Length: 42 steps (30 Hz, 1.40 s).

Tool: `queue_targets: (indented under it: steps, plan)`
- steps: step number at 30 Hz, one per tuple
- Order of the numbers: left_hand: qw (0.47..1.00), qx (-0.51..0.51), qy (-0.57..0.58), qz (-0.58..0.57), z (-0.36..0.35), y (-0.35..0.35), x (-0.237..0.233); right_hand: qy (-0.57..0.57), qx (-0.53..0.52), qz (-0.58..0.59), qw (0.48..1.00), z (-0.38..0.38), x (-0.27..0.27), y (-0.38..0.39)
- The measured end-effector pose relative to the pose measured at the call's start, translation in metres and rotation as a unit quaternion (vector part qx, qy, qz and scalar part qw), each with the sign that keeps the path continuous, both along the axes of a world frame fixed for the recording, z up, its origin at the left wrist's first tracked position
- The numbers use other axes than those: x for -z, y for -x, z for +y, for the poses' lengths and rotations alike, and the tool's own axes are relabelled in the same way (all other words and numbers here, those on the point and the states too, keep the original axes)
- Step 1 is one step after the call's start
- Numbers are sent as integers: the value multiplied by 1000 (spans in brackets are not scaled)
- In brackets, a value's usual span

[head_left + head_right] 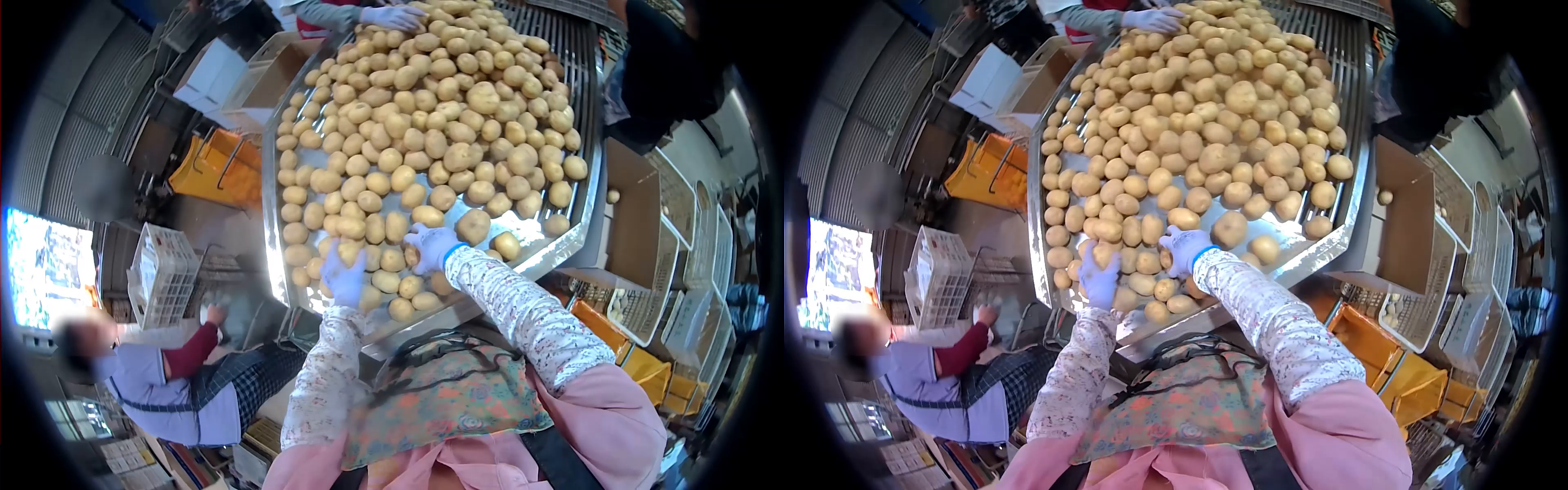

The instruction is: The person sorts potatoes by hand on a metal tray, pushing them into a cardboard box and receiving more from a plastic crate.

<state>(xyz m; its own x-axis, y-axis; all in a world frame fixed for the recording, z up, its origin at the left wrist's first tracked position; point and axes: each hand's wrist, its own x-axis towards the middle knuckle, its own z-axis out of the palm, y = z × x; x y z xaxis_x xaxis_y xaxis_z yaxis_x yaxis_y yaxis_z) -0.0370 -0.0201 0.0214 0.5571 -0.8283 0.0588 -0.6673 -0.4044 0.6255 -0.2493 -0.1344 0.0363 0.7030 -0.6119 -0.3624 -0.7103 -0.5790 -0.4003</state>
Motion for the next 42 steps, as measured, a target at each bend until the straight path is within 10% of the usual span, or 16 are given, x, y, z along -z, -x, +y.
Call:
queue_targets:
  steps: [5, 8, 9, 12, 17, 19, 20, 23, 25, 26, 28, 33, 35, 38, 41, 42]
  plan:
    - [952, 55, 192, 230, 5, 63, -68, -224, 239, -383, 864, 36, -20, 60]
    - [935, 175, 157, 265, 12, 132, -72, -671, 251, -615, 330, 70, 8, 126]
    - [924, 312, 119, 185, 5, 153, -82, -494, 359, -626, 484, 94, -39, 135]
    - [811, 566, 127, 73, 4, 218, -65, -436, 457, -672, 387, 145, 45, 199]
    - [787, 607, 93, 51, -30, 231, -60, -374, 544, -723, 204, 234, 36, 319]
    - [832, 494, 109, -227, -50, 210, -42, -389, 583, -641, 312, 264, 34, 377]
    - [865, 421, 23, -274, -68, 208, -48, -318, 724, -568, 230, 264, 24, 377]
    - [846, 413, -54, -333, -106, 203, -13, 51, 866, -177, 464, 325, 171, 483]
    - [856, 441, -151, -223, -119, 208, -18, 96, 759, -336, 550, 270, 105, 409]
    - [868, 435, -147, -188, -119, 209, -15, -83, 716, -487, 493, 237, 57, 366]
    - [887, 430, -126, -115, -112, 213, -20, -193, 598, -490, 604, 189, -4, 293]
    - [892, 437, -92, 71, -39, 250, -59, -367, 478, -673, 429, 143, -21, 214]
    - [774, 630, 59, 14, -26, 252, -70, -419, 478, -655, 409, 147, -1, 251]
    - [809, 584, 30, -58, -22, 202, -36, -496, 452, -493, 554, 170, 2, 343]
    - [862, 475, 2, -177, 0, 117, -19, -248, 553, -103, 789, 166, 10, 385]
    - [860, 461, -48, -213, 9, 101, -30, -171, 555, -161, 798, 149, 10, 377]
